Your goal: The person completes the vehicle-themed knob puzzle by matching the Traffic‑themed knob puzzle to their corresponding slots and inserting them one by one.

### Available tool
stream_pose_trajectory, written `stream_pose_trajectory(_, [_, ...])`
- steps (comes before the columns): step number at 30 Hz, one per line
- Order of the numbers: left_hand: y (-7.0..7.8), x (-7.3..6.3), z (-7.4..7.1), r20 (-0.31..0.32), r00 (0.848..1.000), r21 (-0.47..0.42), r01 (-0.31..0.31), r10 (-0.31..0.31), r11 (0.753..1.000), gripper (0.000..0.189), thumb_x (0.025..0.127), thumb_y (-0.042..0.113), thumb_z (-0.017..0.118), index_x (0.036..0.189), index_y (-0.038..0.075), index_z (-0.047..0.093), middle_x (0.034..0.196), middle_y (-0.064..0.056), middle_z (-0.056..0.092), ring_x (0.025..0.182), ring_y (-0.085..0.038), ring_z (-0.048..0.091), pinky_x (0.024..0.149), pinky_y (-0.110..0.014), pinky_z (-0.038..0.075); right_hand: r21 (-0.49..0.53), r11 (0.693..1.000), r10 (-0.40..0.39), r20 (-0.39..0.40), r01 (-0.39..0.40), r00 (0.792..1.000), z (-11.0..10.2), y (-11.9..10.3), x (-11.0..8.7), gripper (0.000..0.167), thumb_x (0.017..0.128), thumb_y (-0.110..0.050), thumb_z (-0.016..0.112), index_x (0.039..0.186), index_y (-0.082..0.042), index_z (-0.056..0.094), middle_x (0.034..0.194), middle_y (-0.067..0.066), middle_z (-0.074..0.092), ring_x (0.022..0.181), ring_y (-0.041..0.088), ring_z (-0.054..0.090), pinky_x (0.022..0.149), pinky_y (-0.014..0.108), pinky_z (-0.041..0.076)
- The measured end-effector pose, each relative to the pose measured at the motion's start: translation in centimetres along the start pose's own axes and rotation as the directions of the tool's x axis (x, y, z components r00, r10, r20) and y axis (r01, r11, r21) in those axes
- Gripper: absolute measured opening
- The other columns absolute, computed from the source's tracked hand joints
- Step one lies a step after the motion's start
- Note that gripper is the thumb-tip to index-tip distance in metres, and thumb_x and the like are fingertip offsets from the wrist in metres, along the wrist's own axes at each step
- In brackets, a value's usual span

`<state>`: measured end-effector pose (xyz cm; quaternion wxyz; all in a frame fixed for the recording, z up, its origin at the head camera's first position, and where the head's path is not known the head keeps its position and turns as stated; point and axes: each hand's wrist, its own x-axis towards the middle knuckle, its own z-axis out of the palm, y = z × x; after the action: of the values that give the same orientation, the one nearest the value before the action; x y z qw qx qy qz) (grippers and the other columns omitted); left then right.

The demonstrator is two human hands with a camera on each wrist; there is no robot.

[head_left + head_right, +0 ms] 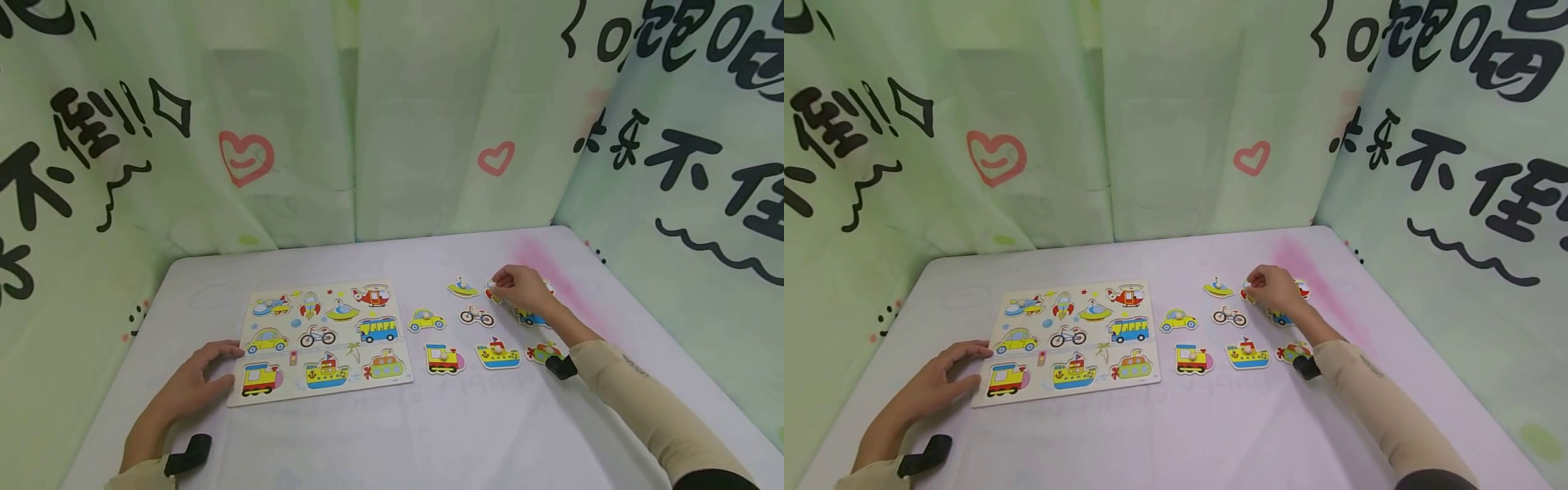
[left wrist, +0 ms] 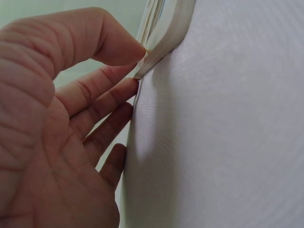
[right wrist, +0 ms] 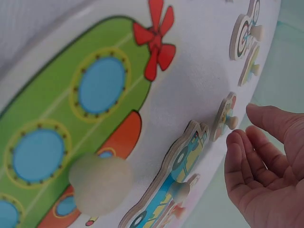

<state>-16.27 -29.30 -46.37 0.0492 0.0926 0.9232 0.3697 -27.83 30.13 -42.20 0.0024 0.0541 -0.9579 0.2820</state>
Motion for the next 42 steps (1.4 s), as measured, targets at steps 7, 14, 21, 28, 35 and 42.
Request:
stream_pose_trajectory(7, [0.1,0.0,-0.1,0.001,1.0,0.002,0.005,-0.005,1.0,0.041,0.087,0.006,0.073,0.127,0.005,0.062,0.147,-0.025,0.049,0.14,-0.049,0.037,0.113,-0.072,0.03,-0.032,0.999,0.009,0.021,-0.008,1.0,0.1,0.0,0.5,0.025,0.093,-0.01,0.072,0.111,0.006,0.065,0.099,0.018,0.067,0.092,0.03,0.061,0.086,0.042,0.056])
stream_pose_trajectory(14, [0.3,0.1,-0.2,0.001,1.0,-0.011,0.001,-0.001,1.0,0.041,0.086,0.006,0.073,0.126,0.004,0.062,0.147,-0.025,0.049,0.14,-0.049,0.036,0.113,-0.071,0.029,-0.043,0.999,0.006,0.032,-0.004,0.999,0.1,0.2,1.1,0.024,0.092,-0.008,0.072,0.11,0.006,0.066,0.097,0.017,0.067,0.09,0.03,0.06,0.084,0.04,0.056])
stream_pose_trajectory(21, [0.3,-0.1,-0.2,-0.004,1.0,-0.031,-0.007,0.007,1.0,0.04,0.086,0.003,0.072,0.125,0.004,0.063,0.145,-0.025,0.051,0.14,-0.048,0.037,0.114,-0.071,0.029,-0.047,0.999,-0.002,0.021,0.003,1.0,0.2,0.1,1.1,0.024,0.093,-0.008,0.071,0.111,0.007,0.066,0.099,0.019,0.067,0.091,0.031,0.06,0.086,0.042,0.055])
stream_pose_trajectory(28, [0.2,-0.2,-0.1,-0.003,1.0,-0.016,-0.006,0.006,1.0,0.04,0.086,0.005,0.072,0.125,0.005,0.063,0.146,-0.024,0.05,0.14,-0.049,0.037,0.113,-0.072,0.029,-0.014,1.0,-0.005,-0.006,0.005,1.0,0.4,0.7,0.9,0.024,0.094,-0.009,0.07,0.111,0.007,0.066,0.101,0.02,0.068,0.093,0.033,0.063,0.088,0.046,0.055])
stream_pose_trajectory(35, [0.0,-0.1,0.0,-0.003,1.0,-0.019,-0.016,0.016,1.0,0.039,0.086,0.004,0.072,0.124,0.006,0.063,0.145,-0.024,0.051,0.14,-0.048,0.037,0.114,-0.071,0.029,0.05,0.999,0.016,-0.045,-0.014,0.999,0.7,1.4,0.4,0.026,0.095,-0.01,0.07,0.114,0.007,0.067,0.104,0.021,0.069,0.096,0.033,0.065,0.086,0.042,0.056])
stream_pose_trajectory(42, [0.1,-0.1,-0.1,-0.005,1.0,-0.015,-0.011,0.011,1.0,0.04,0.086,0.004,0.072,0.125,0.005,0.063,0.146,-0.025,0.05,0.14,-0.049,0.037,0.114,-0.071,0.029,0.14,0.988,0.073,-0.059,-0.065,0.996,0.9,1.0,-0.3,0.03,0.096,-0.018,0.071,0.118,0.003,0.067,0.106,0.017,0.07,0.095,0.028,0.065,0.077,0.021,0.053])
